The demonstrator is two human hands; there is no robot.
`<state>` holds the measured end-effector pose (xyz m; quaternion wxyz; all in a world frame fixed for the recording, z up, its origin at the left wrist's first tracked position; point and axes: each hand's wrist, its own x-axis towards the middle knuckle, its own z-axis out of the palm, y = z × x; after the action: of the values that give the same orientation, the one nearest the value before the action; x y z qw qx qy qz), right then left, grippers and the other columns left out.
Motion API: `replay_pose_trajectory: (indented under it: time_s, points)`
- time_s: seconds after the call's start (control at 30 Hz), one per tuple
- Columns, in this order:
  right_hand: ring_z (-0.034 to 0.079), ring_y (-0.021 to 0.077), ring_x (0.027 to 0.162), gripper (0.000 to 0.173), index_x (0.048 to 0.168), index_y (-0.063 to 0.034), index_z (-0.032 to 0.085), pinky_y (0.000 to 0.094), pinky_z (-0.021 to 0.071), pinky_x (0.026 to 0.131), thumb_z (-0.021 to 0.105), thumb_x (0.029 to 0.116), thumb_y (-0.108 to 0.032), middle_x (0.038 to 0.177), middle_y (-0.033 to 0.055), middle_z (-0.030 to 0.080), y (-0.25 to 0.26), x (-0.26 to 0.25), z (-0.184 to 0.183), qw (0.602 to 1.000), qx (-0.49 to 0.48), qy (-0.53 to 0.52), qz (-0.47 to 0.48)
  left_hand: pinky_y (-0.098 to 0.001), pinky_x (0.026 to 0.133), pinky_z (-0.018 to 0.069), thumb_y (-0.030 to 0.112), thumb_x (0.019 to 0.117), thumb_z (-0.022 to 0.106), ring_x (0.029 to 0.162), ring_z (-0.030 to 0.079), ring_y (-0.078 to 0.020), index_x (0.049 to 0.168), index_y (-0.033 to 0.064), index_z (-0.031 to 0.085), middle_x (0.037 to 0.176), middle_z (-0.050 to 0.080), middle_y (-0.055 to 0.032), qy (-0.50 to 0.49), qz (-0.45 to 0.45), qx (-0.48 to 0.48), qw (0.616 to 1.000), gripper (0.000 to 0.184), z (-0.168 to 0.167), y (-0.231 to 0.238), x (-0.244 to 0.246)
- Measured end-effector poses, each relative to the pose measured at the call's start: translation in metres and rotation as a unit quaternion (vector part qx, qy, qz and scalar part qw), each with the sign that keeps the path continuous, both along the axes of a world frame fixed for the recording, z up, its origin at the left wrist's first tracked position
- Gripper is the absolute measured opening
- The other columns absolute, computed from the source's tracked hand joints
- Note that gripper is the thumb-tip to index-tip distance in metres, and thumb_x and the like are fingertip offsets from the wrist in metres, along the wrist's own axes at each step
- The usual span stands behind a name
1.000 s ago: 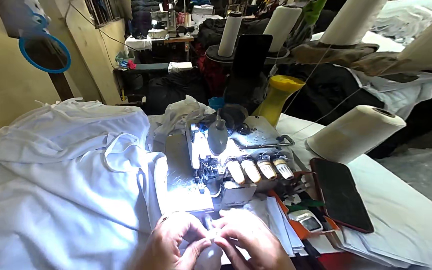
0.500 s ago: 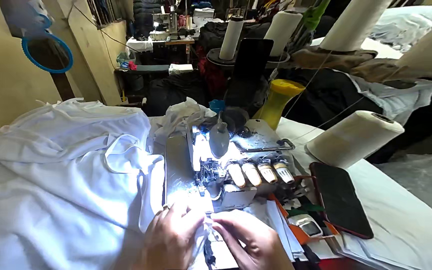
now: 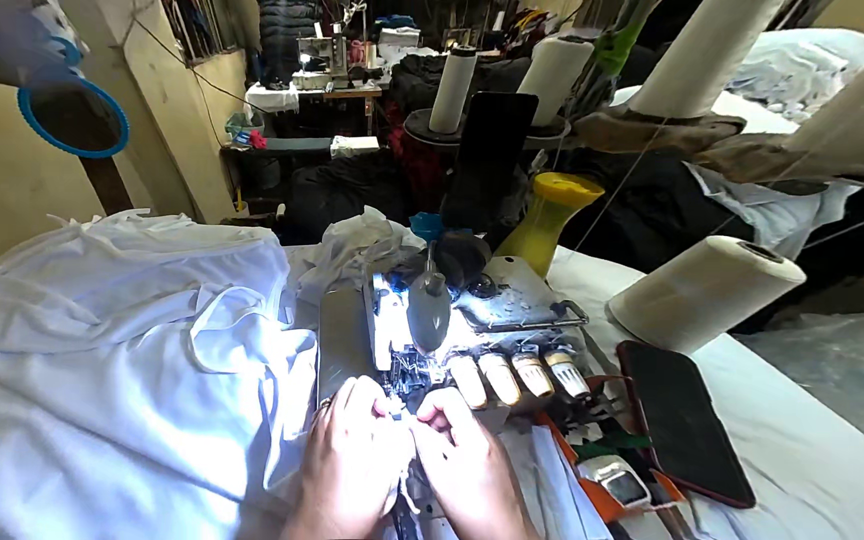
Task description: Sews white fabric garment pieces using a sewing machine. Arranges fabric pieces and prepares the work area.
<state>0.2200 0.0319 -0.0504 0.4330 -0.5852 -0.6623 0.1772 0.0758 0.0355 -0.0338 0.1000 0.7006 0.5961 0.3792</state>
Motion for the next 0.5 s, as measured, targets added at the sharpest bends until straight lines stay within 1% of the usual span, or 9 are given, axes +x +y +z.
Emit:
replay_pose_trajectory:
  time_s: [0.13,0.2,0.23,0.3,0.33,0.37,0.4,0.43,0.5]
  points:
    - [0.066,0.0108,0.067,0.006,0.09,-0.0141,0.069,0.0306,0.0553,0.058,0.067,0.0839,-0.015,0.079,-0.0011,0.067,0.006,-0.006,-0.004,0.997,0.041,-0.053,-0.045,-0.0318,0.068,0.0544,0.015,0.0812,0.065,0.077,0.065,-0.0149,0.087,0.0123,0.066,0.084,0.065,-0.0018,0.008,0.013,-0.004,1.0,0.007,-0.003,0.01,0.001]
    - [0.066,0.0111,0.069,0.006,0.09,-0.0144,0.068,0.0311,0.0559,0.059,0.067,0.0843,-0.016,0.08,-0.001,0.067,0.006,-0.007,-0.005,0.996,0.04,-0.059,-0.047,-0.0307,0.069,0.0556,0.016,0.0819,0.065,0.078,0.066,-0.0142,0.088,0.013,0.067,0.084,0.066,-0.0015,0.017,0.014,0.017,1.0,0.007,-0.007,0.011,-0.001]
    - [0.067,0.0115,0.071,0.006,0.091,-0.0142,0.069,0.0315,0.0565,0.06,0.067,0.0848,-0.016,0.081,-0.0007,0.068,0.006,-0.006,-0.005,0.996,0.042,-0.062,-0.043,-0.0318,0.072,0.0564,0.017,0.0833,0.064,0.081,0.067,-0.0151,0.089,0.0133,0.068,0.085,0.066,-0.0016,0.028,0.009,0.04,0.999,0.008,-0.01,0.01,-0.003]
    - [0.07,0.0132,0.078,0.008,0.094,-0.0124,0.072,0.0324,0.0593,0.07,0.067,0.0883,-0.017,0.085,0.0009,0.071,0.005,0.0,-0.006,0.995,0.062,-0.074,-0.029,-0.0362,0.088,0.0548,0.025,0.0907,0.064,0.099,0.069,-0.0186,0.094,0.0147,0.073,0.099,0.072,-0.0026,0.063,-0.016,0.11,0.992,0.015,-0.012,0.0,-0.006]
    - [0.072,0.014,0.085,0.011,0.095,-0.0118,0.074,0.0323,0.0597,0.078,0.067,0.0903,-0.019,0.089,0.0014,0.074,0.003,0.004,-0.007,0.992,0.089,-0.087,-0.025,-0.039,0.098,0.0507,0.034,0.0959,0.063,0.108,0.068,-0.0208,0.098,0.0151,0.076,0.107,0.075,-0.0041,0.082,-0.037,0.133,0.987,0.023,-0.011,-0.009,-0.009]
    - [0.072,0.0159,0.09,0.014,0.095,-0.0122,0.077,0.0331,0.0578,0.085,0.066,0.091,-0.02,0.092,0.0022,0.076,0.002,0.009,-0.007,0.986,0.128,-0.105,-0.03,-0.0406,0.103,0.0472,0.043,0.0989,0.062,0.113,0.067,-0.0211,0.103,0.0161,0.078,0.111,0.075,-0.0039,0.108,-0.064,0.142,0.982,0.031,-0.01,-0.017,-0.011]
    - [0.07,0.0202,0.096,0.014,0.095,-0.0127,0.078,0.0364,0.0538,0.092,0.067,0.0911,-0.02,0.095,0.0049,0.076,0.0,0.014,-0.006,0.979,0.162,-0.117,-0.032,-0.0415,0.103,0.0469,0.048,0.0981,0.062,0.112,0.067,-0.0205,0.107,0.0183,0.078,0.112,0.075,-0.0023,0.142,-0.081,0.146,0.976,0.034,-0.01,-0.023,-0.013]
    - [0.068,0.0242,0.099,0.013,0.096,-0.0141,0.079,0.0378,0.0515,0.095,0.068,0.0907,-0.02,0.098,0.0087,0.075,-0.004,0.018,-0.006,0.974,0.186,-0.127,-0.029,-0.0426,0.1,0.0477,0.047,0.0969,0.064,0.109,0.068,-0.0206,0.108,0.0202,0.078,0.112,0.076,-0.0009,0.177,-0.084,0.15,0.969,0.032,-0.012,-0.027,-0.013]
    - [0.063,0.0238,0.102,0.011,0.099,-0.0196,0.079,0.0343,0.0476,0.095,0.07,0.0921,-0.021,0.103,0.0109,0.071,-0.014,0.024,-0.005,0.973,0.19,-0.13,0.01,-0.0424,0.094,0.0507,0.03,0.0957,0.066,0.101,0.07,-0.0209,0.105,0.021,0.079,0.107,0.077,-0.001,0.195,-0.072,0.162,0.965,0.018,-0.018,-0.032,-0.013]
